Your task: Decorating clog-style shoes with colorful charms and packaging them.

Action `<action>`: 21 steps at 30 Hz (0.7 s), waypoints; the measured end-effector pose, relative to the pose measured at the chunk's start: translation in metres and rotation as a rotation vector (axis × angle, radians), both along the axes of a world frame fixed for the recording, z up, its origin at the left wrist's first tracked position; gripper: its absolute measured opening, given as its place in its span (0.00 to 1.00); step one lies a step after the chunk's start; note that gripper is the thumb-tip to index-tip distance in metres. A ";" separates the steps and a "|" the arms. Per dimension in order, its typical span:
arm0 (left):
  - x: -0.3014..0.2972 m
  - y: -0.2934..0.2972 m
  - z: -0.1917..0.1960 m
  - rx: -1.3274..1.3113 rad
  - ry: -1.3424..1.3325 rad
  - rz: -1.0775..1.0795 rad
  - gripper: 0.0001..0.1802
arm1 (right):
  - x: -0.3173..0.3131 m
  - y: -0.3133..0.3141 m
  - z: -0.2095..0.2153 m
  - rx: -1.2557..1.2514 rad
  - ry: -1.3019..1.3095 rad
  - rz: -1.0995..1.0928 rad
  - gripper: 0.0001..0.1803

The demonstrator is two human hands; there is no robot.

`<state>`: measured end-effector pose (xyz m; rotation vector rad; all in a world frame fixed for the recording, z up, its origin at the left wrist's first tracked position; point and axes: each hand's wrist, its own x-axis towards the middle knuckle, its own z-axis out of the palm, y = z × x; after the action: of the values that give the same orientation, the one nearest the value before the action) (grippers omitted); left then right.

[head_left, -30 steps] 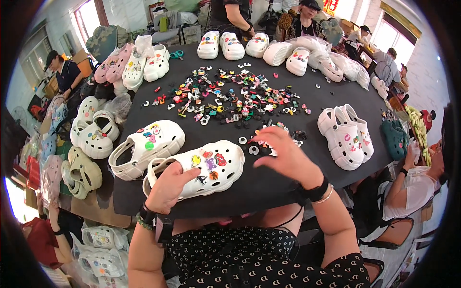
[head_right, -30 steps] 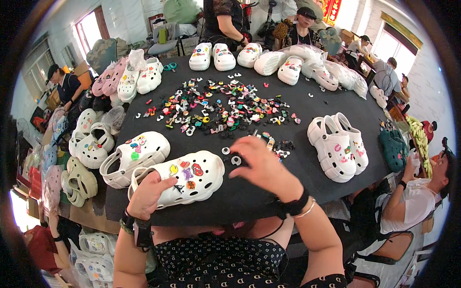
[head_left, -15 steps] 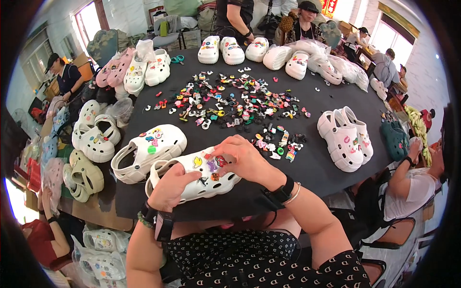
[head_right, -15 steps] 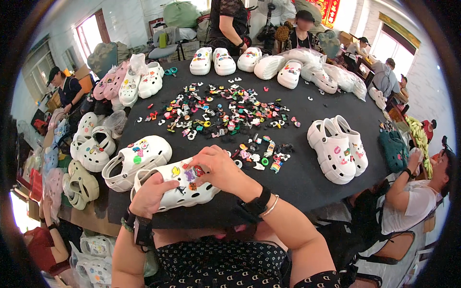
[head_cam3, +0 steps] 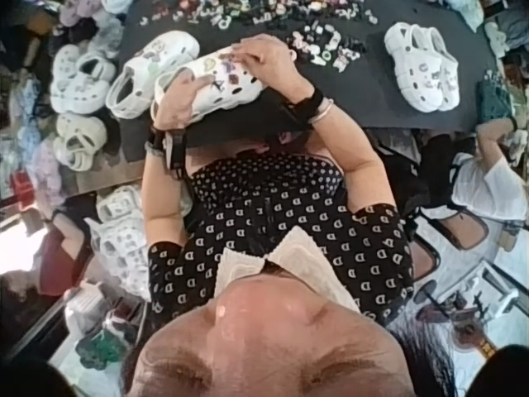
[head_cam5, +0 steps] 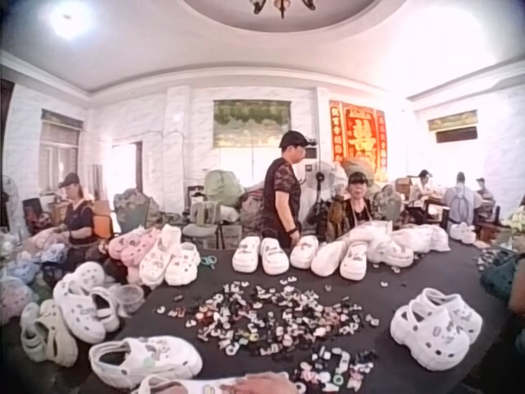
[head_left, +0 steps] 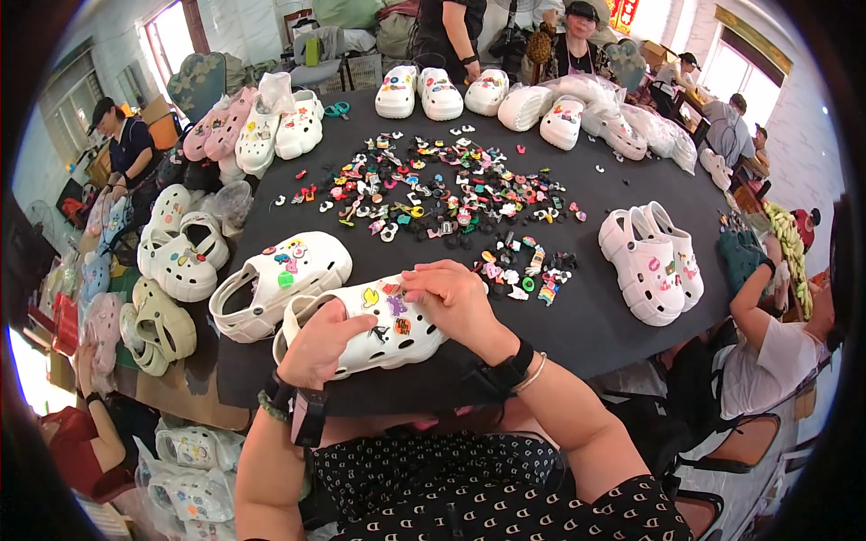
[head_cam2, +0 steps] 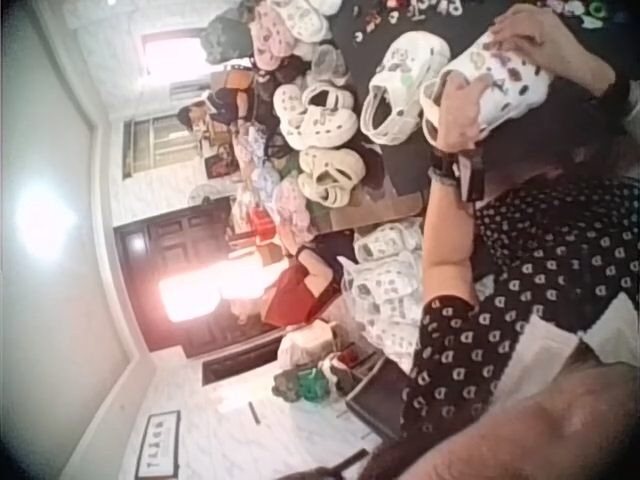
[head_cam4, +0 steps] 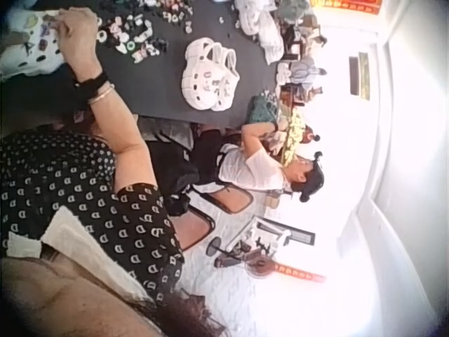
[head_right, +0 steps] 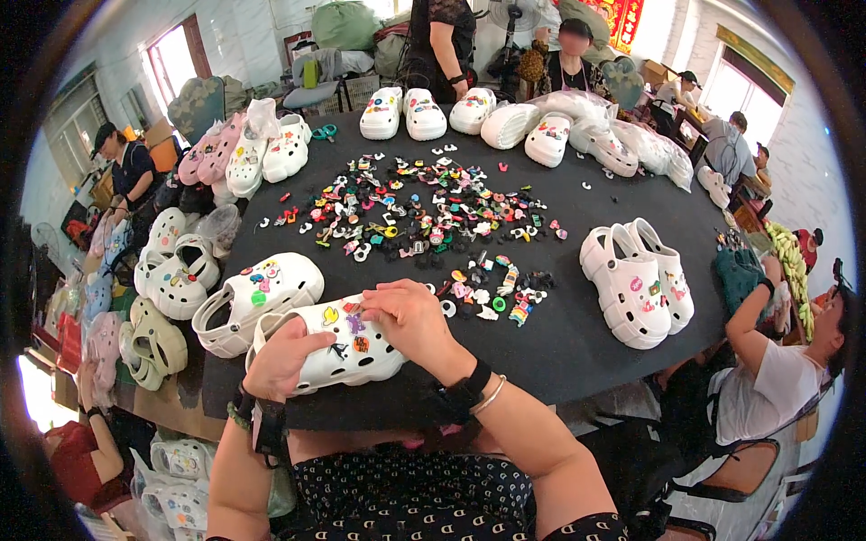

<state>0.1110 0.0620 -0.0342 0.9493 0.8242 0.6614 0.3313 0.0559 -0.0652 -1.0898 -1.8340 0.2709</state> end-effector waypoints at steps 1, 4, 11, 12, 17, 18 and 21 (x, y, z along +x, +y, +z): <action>-0.001 0.000 -0.002 -0.003 0.000 0.002 0.21 | -0.003 0.000 0.001 -0.041 0.077 0.000 0.06; -0.004 0.005 -0.007 -0.006 0.003 -0.003 0.22 | -0.006 0.002 -0.003 -0.017 0.081 -0.041 0.05; -0.004 0.005 -0.006 0.037 0.028 -0.002 0.22 | -0.009 0.009 -0.003 -0.193 0.130 -0.114 0.06; -0.004 0.004 -0.005 0.034 0.049 0.000 0.22 | -0.006 0.016 -0.002 -0.232 0.182 -0.156 0.05; -0.008 -0.010 -0.010 0.125 0.051 0.072 0.19 | 0.000 0.047 0.009 -0.647 0.702 -0.007 0.08; -0.005 -0.007 -0.005 0.091 0.056 0.044 0.21 | 0.002 0.045 0.009 -0.647 0.696 0.004 0.08; 0.000 -0.003 -0.005 0.060 0.004 0.025 0.22 | 0.021 0.036 0.011 -0.360 0.376 -0.168 0.06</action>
<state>0.1110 0.0591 -0.0395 0.9960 0.8252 0.7093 0.3521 0.0923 -0.0540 -1.3274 -1.3803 0.6772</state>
